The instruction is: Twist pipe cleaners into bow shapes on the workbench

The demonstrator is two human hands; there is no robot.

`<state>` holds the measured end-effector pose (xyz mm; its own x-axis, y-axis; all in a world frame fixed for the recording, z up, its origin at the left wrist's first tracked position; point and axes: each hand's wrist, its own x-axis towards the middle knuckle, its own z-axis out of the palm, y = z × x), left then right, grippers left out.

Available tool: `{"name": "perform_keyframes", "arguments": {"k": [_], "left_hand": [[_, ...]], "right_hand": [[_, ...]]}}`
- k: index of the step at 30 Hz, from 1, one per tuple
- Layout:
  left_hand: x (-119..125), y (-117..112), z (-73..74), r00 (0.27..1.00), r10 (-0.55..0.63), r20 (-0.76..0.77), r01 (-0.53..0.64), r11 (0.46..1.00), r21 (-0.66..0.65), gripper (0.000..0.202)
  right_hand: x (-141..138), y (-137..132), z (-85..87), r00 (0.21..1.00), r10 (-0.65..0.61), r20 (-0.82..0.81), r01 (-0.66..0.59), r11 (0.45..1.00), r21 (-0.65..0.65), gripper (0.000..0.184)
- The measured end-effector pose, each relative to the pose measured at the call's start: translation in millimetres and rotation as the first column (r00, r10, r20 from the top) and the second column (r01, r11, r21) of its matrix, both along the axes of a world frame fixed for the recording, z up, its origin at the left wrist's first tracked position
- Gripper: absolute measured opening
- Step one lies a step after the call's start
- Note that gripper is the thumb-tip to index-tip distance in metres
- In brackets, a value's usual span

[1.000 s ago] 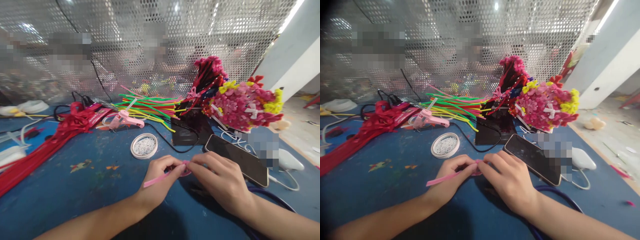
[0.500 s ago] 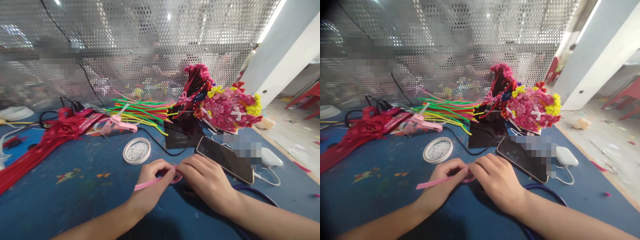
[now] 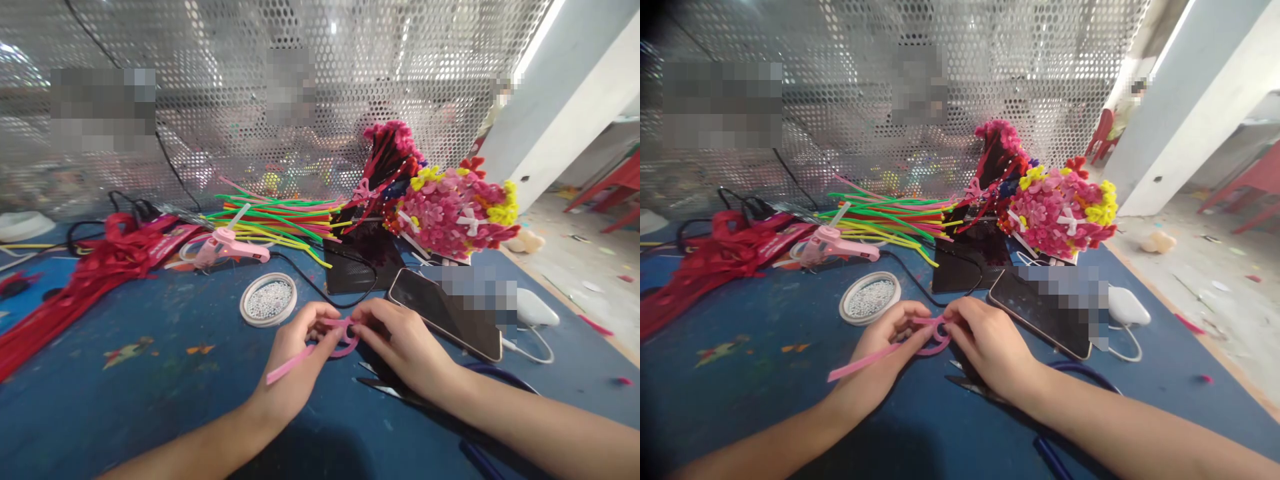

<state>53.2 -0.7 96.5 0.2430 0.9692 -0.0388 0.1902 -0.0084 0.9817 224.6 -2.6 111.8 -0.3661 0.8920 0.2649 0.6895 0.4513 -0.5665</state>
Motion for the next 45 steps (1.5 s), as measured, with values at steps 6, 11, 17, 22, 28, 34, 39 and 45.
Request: {"name": "perform_keyframes", "arguments": {"k": [6, 11, 17, 22, 28, 34, 39, 45], "left_hand": [[1, -3, -1.0, 1.000, 0.005, 0.014, -0.005, 1.000, -0.001, 0.014], [1, -2, 0.8, 1.000, 0.014, -0.024, -0.014, 1.000, 0.004, 0.016], [0, -1, 3.7, 0.998, 0.030, -0.057, -0.031, 1.000, -0.006, 0.015], [0, -2, 1.9, 0.998, -0.013, -0.059, 0.013, 1.000, 0.009, 0.012], [0, -3, 2.4, 0.999, -0.026, 0.018, 0.026, 1.000, 0.013, 0.016], [-2, -8, 2.5, 0.987, -0.066, 0.147, 0.064, 0.998, 0.019, 0.019], [-2, -6, 3.3, 0.984, -0.092, 0.153, 0.098, 0.995, -0.033, 0.014], [-3, -8, 0.3, 0.988, -0.123, 0.093, 0.124, 0.992, -0.007, 0.012]], "right_hand": [[-1, 1, -0.2, 1.000, 0.009, 0.010, -0.009, 1.000, 0.011, 0.008], [-1, -3, 3.2, 0.987, 0.023, 0.162, -0.040, 0.994, 0.103, 0.013], [23, -33, 10.4, 0.849, -0.311, 0.428, 0.082, 0.876, 0.475, 0.052], [57, -52, 4.6, 0.807, -0.386, 0.447, 0.189, 0.886, 0.424, 0.061], [34, -44, 23.5, 0.908, -0.181, 0.379, -0.006, 0.897, 0.443, 0.031], [-10, -10, 15.9, 0.929, 0.134, 0.346, -0.242, 0.926, 0.289, 0.015], [-8, 0, 5.3, 0.958, 0.157, 0.242, -0.234, 0.911, 0.339, 0.017], [-7, -3, 7.5, 0.958, 0.079, 0.276, -0.187, 0.901, 0.392, 0.019]]}}
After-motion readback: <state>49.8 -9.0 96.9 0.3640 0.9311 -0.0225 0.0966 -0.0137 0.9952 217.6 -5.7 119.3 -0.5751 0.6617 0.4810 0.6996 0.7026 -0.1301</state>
